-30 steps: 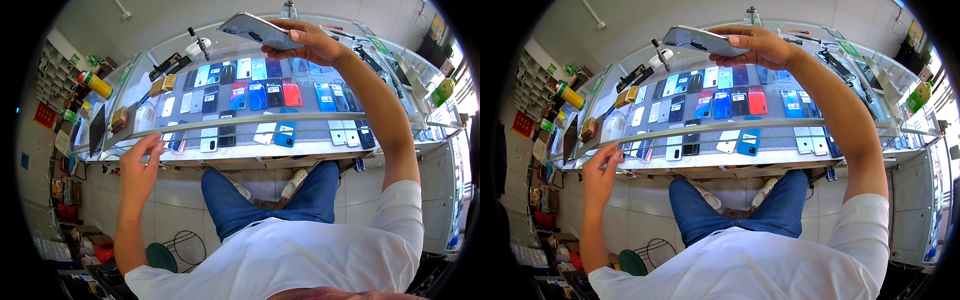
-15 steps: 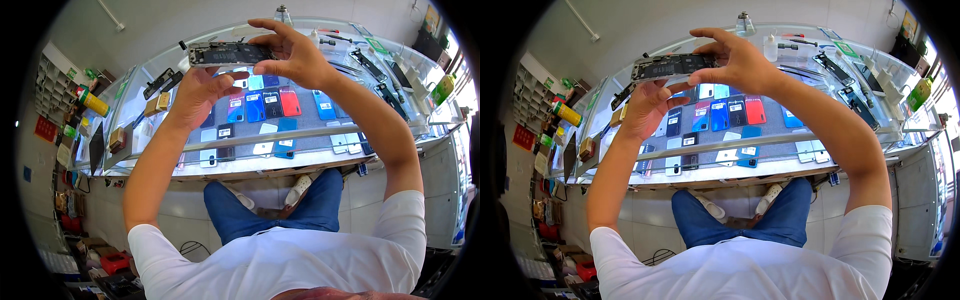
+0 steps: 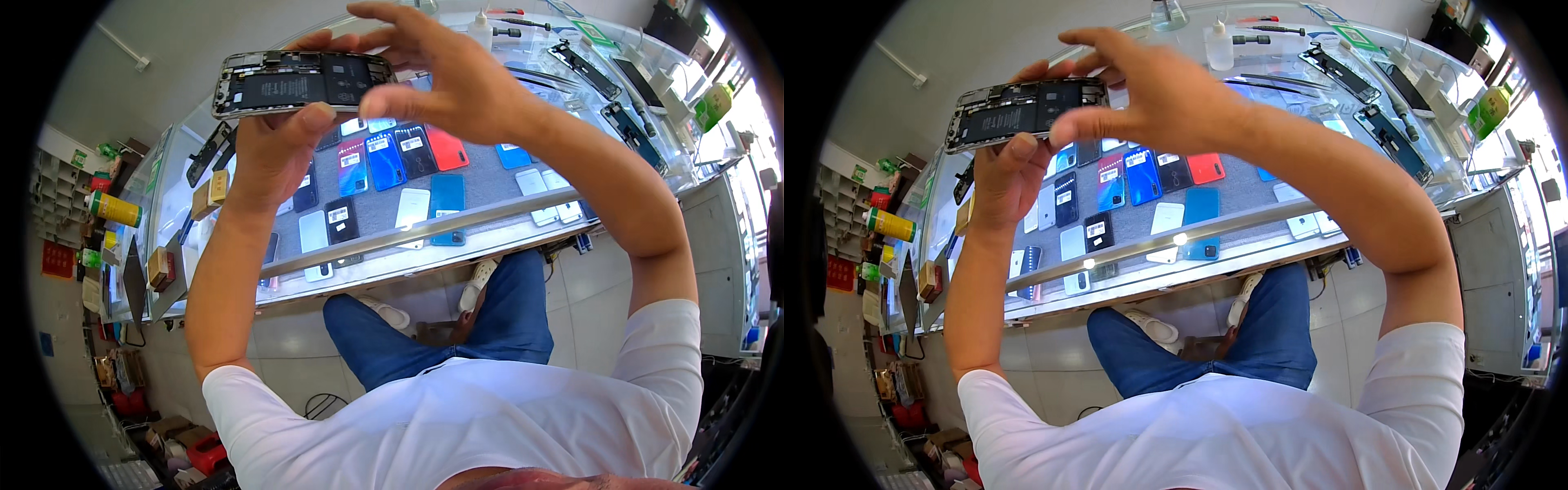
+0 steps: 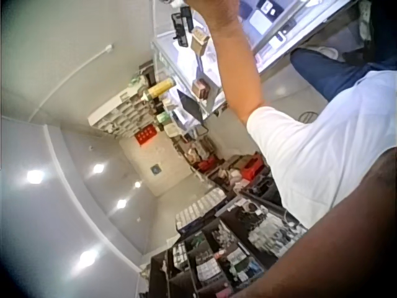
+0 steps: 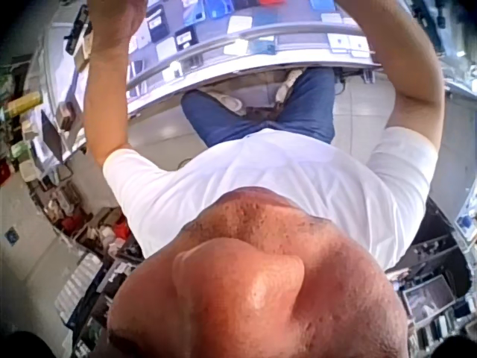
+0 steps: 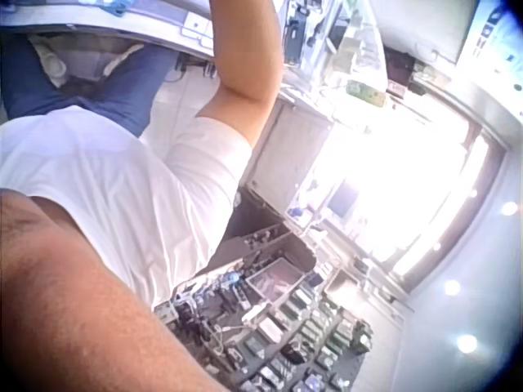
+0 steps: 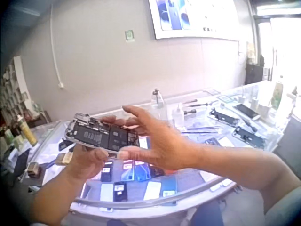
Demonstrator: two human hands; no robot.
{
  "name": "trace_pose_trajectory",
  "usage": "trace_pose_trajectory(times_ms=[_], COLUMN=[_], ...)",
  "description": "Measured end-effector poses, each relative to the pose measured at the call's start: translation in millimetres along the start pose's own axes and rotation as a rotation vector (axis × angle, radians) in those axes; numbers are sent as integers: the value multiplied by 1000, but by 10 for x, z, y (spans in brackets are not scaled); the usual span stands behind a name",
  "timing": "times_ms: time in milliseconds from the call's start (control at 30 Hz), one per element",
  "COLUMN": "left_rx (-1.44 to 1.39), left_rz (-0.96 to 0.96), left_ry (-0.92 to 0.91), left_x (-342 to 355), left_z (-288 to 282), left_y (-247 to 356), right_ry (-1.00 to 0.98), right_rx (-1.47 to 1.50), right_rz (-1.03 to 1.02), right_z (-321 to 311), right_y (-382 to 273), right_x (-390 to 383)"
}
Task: The person removes internal components from a disassembled phone using a screwdriver and a spudger. They apply liquid adhesive from a bottle to the phone frame and use tweezers to position a black strip onto the device.
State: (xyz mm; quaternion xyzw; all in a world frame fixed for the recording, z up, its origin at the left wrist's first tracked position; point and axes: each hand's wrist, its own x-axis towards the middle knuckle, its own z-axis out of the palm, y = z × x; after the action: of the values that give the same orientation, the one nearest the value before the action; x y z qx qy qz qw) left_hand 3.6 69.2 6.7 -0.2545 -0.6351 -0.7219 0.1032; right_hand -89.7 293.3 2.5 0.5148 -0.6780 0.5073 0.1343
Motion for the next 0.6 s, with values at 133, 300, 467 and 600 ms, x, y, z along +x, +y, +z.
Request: trace_pose_trajectory(times_ms=[133,300,467,600], left_rx=[130,117,119,85], left_rz=[66,-20,-46,-59], left_ry=[-21,60,20,-18], left_x=[-51,-41,-5,-47], left_z=[-334,-389,-270,-295], left_y=[-38,-116,-163,-168], right_ry=[-15,-314,-559,-649], right_rx=[-189,-536,-703,-902], right_rz=[211,282,582,380], right_z=[-621,-1269,-1485,-1197], right_y=[-114,-71,-191,449], right_x=[338,373,302,220])
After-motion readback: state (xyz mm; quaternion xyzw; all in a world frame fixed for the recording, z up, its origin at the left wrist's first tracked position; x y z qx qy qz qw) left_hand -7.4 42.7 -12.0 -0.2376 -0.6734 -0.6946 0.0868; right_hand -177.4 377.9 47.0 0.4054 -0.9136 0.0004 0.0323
